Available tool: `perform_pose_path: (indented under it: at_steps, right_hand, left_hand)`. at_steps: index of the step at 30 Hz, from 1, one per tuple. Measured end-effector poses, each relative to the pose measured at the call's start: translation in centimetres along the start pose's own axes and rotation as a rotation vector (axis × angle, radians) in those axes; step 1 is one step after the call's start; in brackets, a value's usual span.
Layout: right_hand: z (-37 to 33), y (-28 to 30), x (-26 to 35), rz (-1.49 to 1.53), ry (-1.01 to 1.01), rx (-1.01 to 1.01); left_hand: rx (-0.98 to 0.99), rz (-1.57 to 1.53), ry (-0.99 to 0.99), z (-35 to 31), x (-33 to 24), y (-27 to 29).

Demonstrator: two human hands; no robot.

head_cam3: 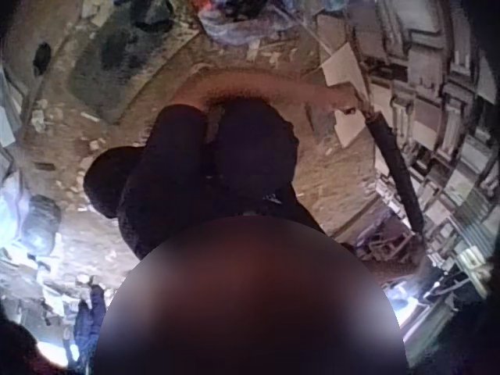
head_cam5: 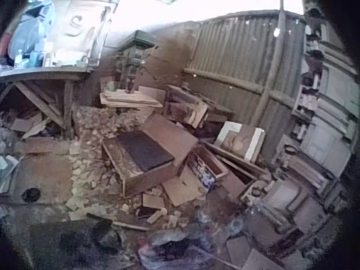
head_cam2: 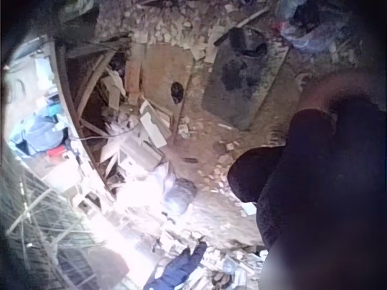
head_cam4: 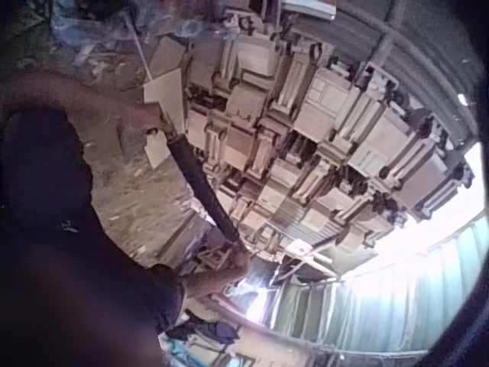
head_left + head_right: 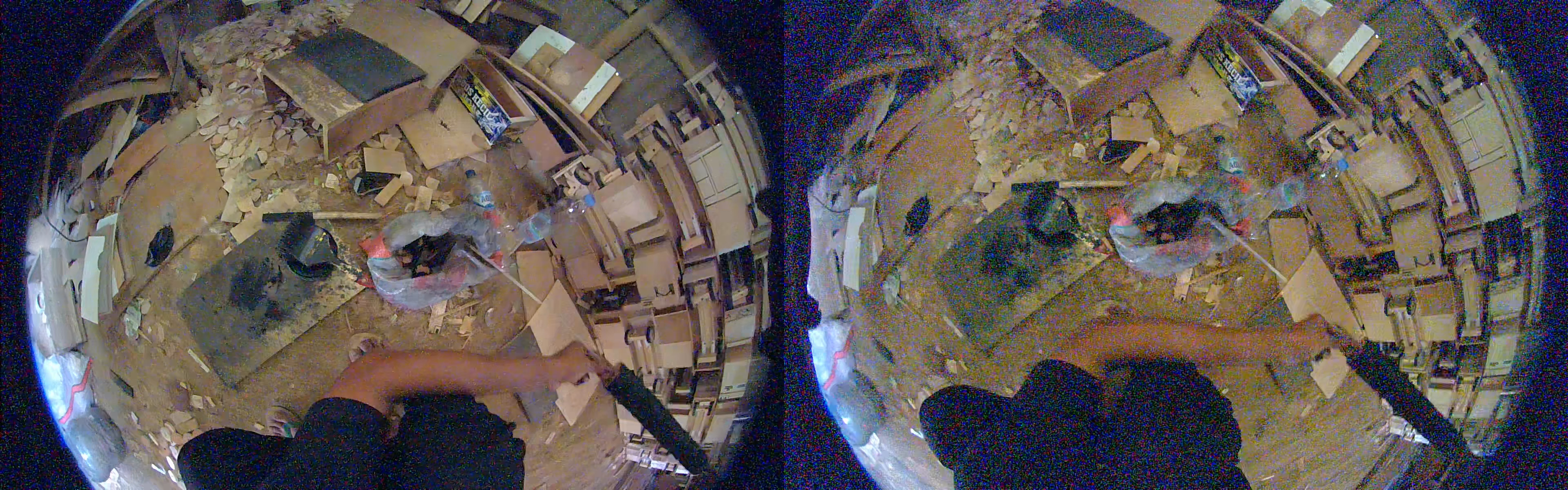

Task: The person sits on the floor and paints a stack of small wooden discs black using a brush. They repeatedly dip the brush into a container of black paint and apply it to the discs, then place the painted discs into a plastic bag. The person also pours water from a bottle into the paint container and picks up additional discs from the floor to continue painting.

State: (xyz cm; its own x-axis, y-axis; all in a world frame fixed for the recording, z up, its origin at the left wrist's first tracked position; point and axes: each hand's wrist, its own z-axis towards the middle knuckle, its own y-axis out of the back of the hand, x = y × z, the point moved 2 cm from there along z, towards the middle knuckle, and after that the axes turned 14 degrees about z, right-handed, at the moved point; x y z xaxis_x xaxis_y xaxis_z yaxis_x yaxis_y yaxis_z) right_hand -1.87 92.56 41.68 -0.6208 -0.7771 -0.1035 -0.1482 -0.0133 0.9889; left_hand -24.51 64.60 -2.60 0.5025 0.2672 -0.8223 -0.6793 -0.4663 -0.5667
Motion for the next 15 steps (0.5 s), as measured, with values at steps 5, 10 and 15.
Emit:
perform_pose_path:
  at_steps: [5,10,15]
  right_hand:
    - [0.6,0.3,2.4,-0.046,0.013,0.016]
    - [1.4,0.6,4.3,-0.084,0.019,0.033]
    - [2.2,0.7,7.7,-0.156,0.021,0.071]
  left_hand:
    - [0.014,-0.016,-0.075,0.3,2.2,-4.5]
    - [-0.007,-0.039,0.057,2.4,5.0,-1.7]
    - [-0.345,-0.182,0.132,3.2,4.9,6.5]
